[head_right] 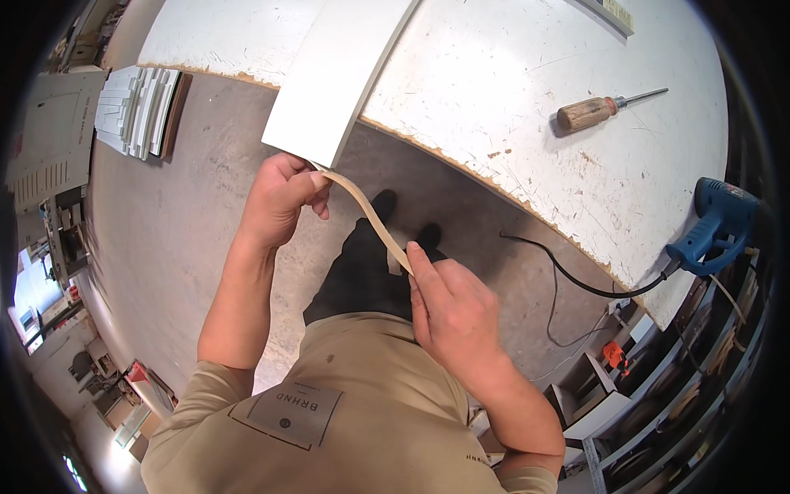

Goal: The person heats a thin wooden strip with a heat gun, then presses it onto the edge of a white board. They use a screwdriver to trim excess material and a utility knife to cut the strip to length. The process is repeated on multiple board edges.

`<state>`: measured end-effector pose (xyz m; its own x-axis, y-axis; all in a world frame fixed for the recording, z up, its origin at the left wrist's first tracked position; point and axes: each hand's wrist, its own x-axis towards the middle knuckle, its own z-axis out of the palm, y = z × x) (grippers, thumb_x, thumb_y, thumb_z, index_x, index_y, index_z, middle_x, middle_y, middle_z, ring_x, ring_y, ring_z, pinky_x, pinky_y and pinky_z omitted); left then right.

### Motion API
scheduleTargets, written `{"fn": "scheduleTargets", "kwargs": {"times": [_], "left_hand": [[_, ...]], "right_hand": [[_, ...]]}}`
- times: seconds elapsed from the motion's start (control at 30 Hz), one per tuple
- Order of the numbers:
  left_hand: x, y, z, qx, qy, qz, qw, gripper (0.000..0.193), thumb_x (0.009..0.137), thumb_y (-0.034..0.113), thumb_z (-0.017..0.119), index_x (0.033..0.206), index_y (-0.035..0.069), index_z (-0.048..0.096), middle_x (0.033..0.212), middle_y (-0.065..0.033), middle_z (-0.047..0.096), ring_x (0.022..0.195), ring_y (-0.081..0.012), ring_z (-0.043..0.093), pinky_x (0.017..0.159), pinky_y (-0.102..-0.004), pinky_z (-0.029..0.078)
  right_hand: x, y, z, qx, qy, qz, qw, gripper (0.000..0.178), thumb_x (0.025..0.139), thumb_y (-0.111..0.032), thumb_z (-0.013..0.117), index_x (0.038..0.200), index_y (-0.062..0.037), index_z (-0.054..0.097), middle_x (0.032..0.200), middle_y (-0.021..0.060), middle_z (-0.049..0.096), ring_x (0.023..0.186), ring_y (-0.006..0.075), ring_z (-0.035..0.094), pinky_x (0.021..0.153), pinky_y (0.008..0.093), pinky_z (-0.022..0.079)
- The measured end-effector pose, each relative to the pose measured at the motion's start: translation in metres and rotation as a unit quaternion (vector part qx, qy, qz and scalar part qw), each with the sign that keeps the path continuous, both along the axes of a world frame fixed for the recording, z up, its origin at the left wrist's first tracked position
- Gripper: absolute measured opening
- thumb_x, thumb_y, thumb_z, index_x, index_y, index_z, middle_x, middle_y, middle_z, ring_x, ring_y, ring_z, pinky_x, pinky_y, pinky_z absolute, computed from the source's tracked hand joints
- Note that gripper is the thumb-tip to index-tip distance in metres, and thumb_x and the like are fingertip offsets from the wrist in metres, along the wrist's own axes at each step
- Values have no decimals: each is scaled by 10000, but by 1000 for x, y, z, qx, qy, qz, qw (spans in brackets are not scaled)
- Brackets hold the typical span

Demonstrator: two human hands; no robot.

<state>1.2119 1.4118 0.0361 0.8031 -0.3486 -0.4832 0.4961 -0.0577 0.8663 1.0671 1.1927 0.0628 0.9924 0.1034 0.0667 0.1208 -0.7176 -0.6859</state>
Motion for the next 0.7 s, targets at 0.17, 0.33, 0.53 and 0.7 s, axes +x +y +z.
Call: {"fn": "scheduleTargets", "kwargs": {"times": [0.17,0.33,0.53,0.7], "left_hand": [[0,-1,0,13,1,2,1000,223,845,147,642,899,-66,680,705,-31,612,584,-95,553,549,-264,485],[0,-1,1,6,-1,4,1000,230,840,140,641,913,-73,685,699,-32,614,583,-96,556,547,-261,480],[0,-2,1,10,-2,5,1000,220,839,136,636,891,-72,687,700,-37,619,582,-96,558,547,-260,478],[1,-1,2,36,-2,-9,999,209,831,132,612,892,-60,666,692,-56,600,576,-124,557,561,-287,506]], "right_hand": [[2,3,-2,-3,-6,-1,1000,431,794,16,710,1222,-3,659,751,89,552,619,263,563,540,376,468],[2,4,-3,-11,-9,1,1000,452,778,13,720,1226,-3,659,757,86,549,622,257,563,537,376,468],[2,6,-6,-16,-13,4,1000,465,766,14,725,1226,-4,660,757,79,537,628,250,563,535,370,467],[1,5,-6,-26,-16,8,1000,466,766,5,729,1226,-5,660,756,70,528,641,240,564,536,364,465]]}}
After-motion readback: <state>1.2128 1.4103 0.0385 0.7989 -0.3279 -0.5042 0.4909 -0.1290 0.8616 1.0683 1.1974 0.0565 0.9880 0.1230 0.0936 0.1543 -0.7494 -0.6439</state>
